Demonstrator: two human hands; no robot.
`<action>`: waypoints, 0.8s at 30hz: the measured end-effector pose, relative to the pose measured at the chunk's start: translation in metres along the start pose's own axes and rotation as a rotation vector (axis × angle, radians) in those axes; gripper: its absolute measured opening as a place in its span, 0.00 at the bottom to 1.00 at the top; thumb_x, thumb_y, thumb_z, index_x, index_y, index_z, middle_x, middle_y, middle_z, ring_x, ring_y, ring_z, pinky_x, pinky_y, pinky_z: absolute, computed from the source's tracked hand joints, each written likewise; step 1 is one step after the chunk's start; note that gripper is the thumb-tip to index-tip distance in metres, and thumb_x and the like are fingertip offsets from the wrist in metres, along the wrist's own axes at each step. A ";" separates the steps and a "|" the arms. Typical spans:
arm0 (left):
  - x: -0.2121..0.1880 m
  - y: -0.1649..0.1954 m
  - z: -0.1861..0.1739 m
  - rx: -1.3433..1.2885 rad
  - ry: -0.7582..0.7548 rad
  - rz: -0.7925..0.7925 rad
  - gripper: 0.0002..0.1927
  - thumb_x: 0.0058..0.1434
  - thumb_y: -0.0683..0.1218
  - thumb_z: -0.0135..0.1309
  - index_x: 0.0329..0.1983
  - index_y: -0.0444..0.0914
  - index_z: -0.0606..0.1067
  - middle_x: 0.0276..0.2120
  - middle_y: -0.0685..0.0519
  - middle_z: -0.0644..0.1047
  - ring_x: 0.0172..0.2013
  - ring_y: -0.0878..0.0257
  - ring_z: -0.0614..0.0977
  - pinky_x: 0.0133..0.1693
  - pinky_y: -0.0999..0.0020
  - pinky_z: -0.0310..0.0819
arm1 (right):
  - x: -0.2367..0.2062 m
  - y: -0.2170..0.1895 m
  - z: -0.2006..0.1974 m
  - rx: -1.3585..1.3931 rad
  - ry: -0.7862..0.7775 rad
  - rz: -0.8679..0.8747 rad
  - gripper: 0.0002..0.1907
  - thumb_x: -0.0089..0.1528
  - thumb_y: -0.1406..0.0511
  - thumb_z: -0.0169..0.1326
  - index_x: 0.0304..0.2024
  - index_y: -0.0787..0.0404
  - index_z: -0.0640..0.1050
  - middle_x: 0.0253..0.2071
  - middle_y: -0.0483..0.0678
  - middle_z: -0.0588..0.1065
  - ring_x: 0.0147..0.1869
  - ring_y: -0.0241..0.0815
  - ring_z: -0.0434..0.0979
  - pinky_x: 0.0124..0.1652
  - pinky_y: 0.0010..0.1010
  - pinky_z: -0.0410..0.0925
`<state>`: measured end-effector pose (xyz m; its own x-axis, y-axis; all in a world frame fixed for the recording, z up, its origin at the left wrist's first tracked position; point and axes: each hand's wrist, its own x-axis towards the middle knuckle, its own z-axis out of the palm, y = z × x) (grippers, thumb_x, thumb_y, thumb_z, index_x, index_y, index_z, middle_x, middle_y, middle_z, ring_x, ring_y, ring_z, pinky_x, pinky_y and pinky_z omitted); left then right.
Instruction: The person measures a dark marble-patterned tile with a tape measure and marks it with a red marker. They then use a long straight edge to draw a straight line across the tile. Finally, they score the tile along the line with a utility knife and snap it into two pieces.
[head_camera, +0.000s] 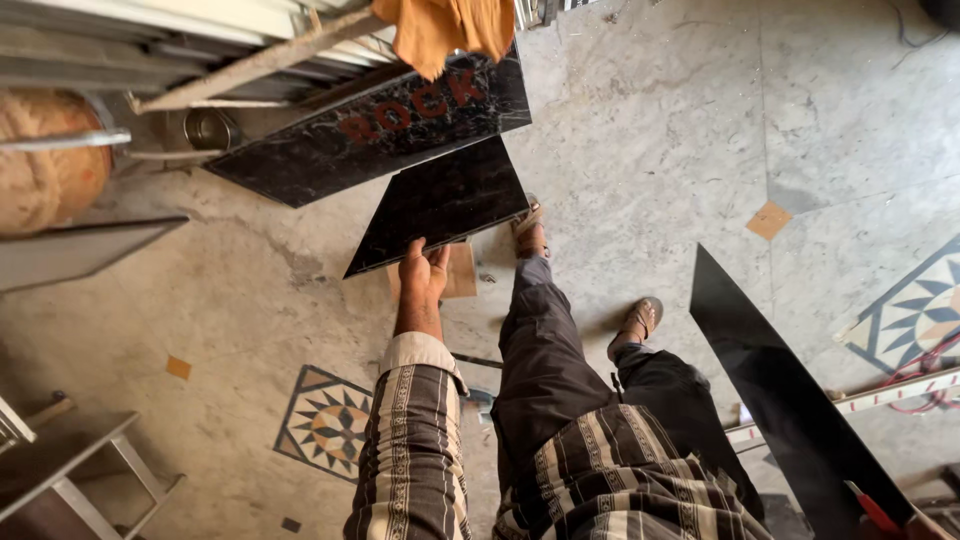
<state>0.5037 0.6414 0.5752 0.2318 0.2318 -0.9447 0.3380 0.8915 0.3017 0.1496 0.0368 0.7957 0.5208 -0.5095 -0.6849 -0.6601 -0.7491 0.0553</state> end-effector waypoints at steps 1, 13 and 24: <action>0.009 0.012 0.007 0.017 -0.012 0.009 0.21 0.65 0.43 0.52 0.60 0.33 0.68 0.49 0.42 0.77 0.49 0.48 0.81 0.52 0.51 0.82 | 0.000 -0.013 0.002 0.001 0.010 0.000 0.16 0.58 0.62 0.63 0.48 0.58 0.78 0.27 0.51 0.77 0.29 0.45 0.82 0.33 0.37 0.73; 0.099 0.138 0.142 0.206 -0.075 0.021 0.41 0.66 0.61 0.51 0.73 0.39 0.49 0.53 0.28 0.76 0.48 0.41 0.84 0.46 0.54 0.86 | -0.019 -0.098 0.007 -0.067 -0.015 0.110 0.17 0.58 0.60 0.61 0.49 0.55 0.79 0.29 0.51 0.79 0.32 0.48 0.83 0.35 0.39 0.74; 0.134 0.163 0.214 0.443 -0.203 0.134 0.36 0.68 0.60 0.46 0.75 0.46 0.52 0.64 0.43 0.72 0.55 0.47 0.83 0.53 0.51 0.82 | -0.012 -0.115 0.002 -0.120 -0.021 0.119 0.18 0.59 0.57 0.60 0.50 0.53 0.80 0.31 0.51 0.80 0.35 0.50 0.83 0.37 0.41 0.75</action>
<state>0.7850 0.7350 0.5249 0.4574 0.2133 -0.8633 0.6375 0.5982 0.4855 0.2179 0.1297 0.7966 0.4308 -0.5892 -0.6836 -0.6461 -0.7302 0.2222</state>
